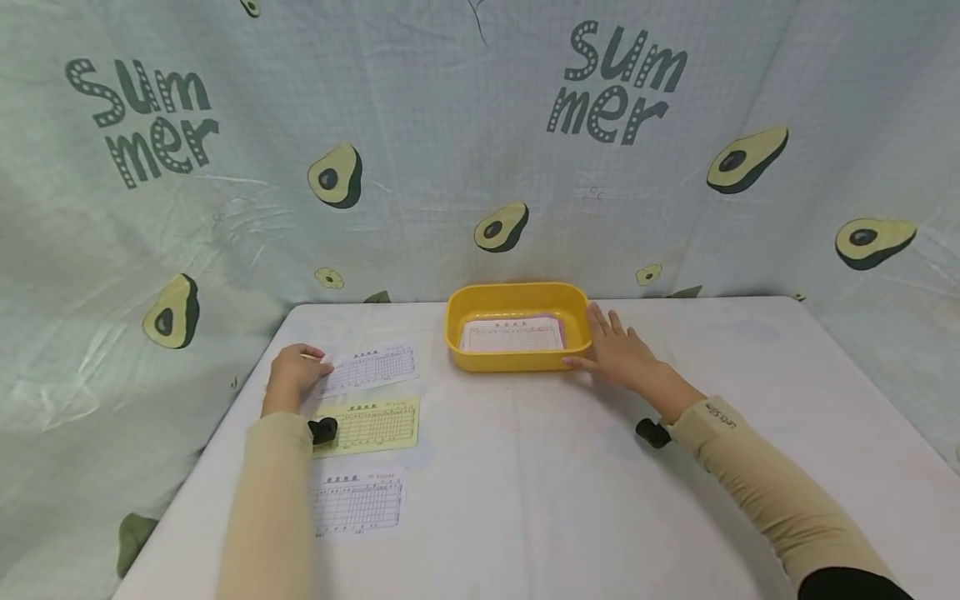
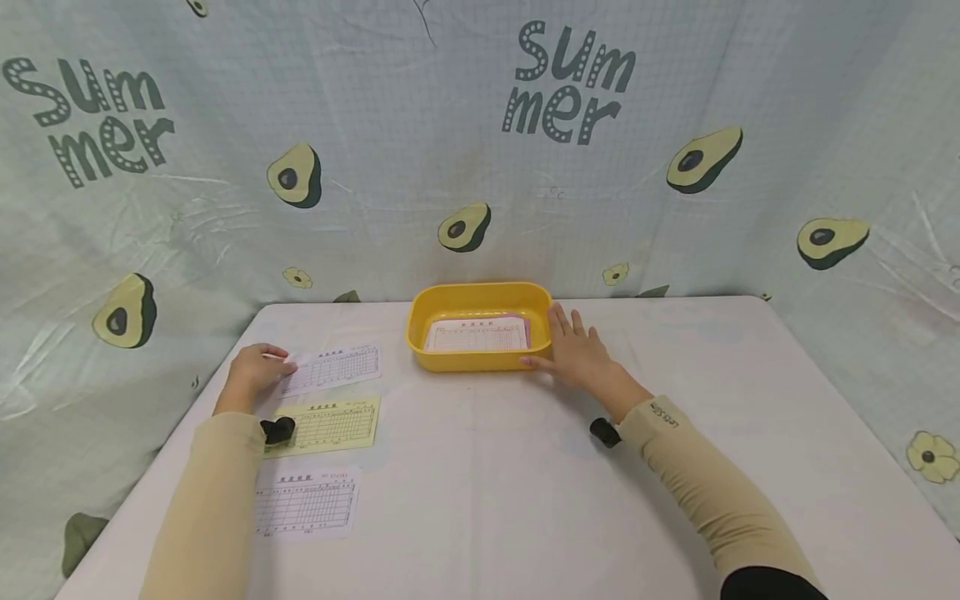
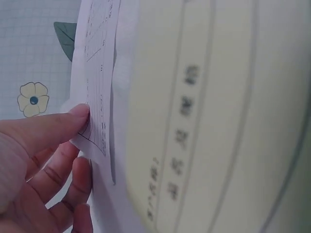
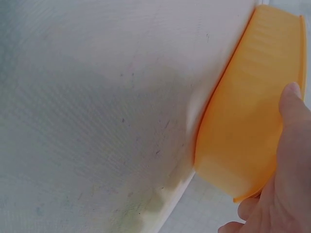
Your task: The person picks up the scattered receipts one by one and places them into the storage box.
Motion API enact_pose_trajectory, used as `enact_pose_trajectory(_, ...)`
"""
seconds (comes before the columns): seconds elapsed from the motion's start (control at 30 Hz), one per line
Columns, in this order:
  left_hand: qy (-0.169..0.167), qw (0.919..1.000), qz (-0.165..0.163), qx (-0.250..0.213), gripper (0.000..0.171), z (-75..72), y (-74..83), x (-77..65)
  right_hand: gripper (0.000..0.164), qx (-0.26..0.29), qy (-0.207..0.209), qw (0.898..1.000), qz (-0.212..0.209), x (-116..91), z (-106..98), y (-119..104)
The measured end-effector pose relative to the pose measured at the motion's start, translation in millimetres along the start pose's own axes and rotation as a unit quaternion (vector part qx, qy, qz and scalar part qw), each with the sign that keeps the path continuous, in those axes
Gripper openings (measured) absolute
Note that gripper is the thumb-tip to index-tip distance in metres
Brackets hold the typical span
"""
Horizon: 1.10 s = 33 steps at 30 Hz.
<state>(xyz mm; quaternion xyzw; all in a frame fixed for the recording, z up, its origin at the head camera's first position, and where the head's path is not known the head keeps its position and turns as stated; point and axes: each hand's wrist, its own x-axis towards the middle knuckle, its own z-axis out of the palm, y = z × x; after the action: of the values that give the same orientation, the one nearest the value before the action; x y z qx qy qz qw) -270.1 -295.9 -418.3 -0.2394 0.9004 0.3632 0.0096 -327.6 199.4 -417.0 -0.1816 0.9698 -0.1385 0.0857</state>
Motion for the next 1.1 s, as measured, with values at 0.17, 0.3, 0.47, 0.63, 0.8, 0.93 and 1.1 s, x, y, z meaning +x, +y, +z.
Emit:
enact_pose_trajectory(0.17,0.006,0.9996,0.022,-0.017,0.044,-5.2,3.4,-1.1,0.108,-0.005,0.004,1.000,-0.003,-1.8,-0.6,-1.3)
enact_pose_trajectory(0.3,0.011,0.9990,0.037,-0.024,0.042,-8.1,3.4,1.2,0.109,-0.006,0.003,1.000,0.003,-1.7,-0.3,-1.3)
enact_pose_trajectory(0.47,0.029,0.9984,0.042,-0.024,0.041,-8.9,-1.5,5.4,0.109,-0.007,-0.001,1.000,0.005,-1.9,2.1,-2.1)
enact_pose_trajectory(0.63,0.038,0.9971,0.053,-0.039,0.042,-10.0,-3.6,6.0,0.109,-0.011,-0.002,1.000,0.004,-4.8,2.2,-4.1)
enact_pose_trajectory(0.8,0.019,0.9954,0.060,-0.072,0.042,-15.0,-5.6,4.1,0.108,-0.009,0.002,1.000,0.000,-6.5,2.3,-5.3)
enact_pose_trajectory(0.93,-0.009,0.9917,0.053,-0.117,0.044,-19.2,-6.6,1.6,0.108,-0.005,0.003,1.000,-0.001,-6.9,2.8,-5.2)
enact_pose_trajectory(1.1,-0.012,0.9841,0.050,-0.170,0.046,-24.3,-6.9,-1.4,0.108,-0.003,0.001,1.000,0.001,-5.8,3.2,-3.4)
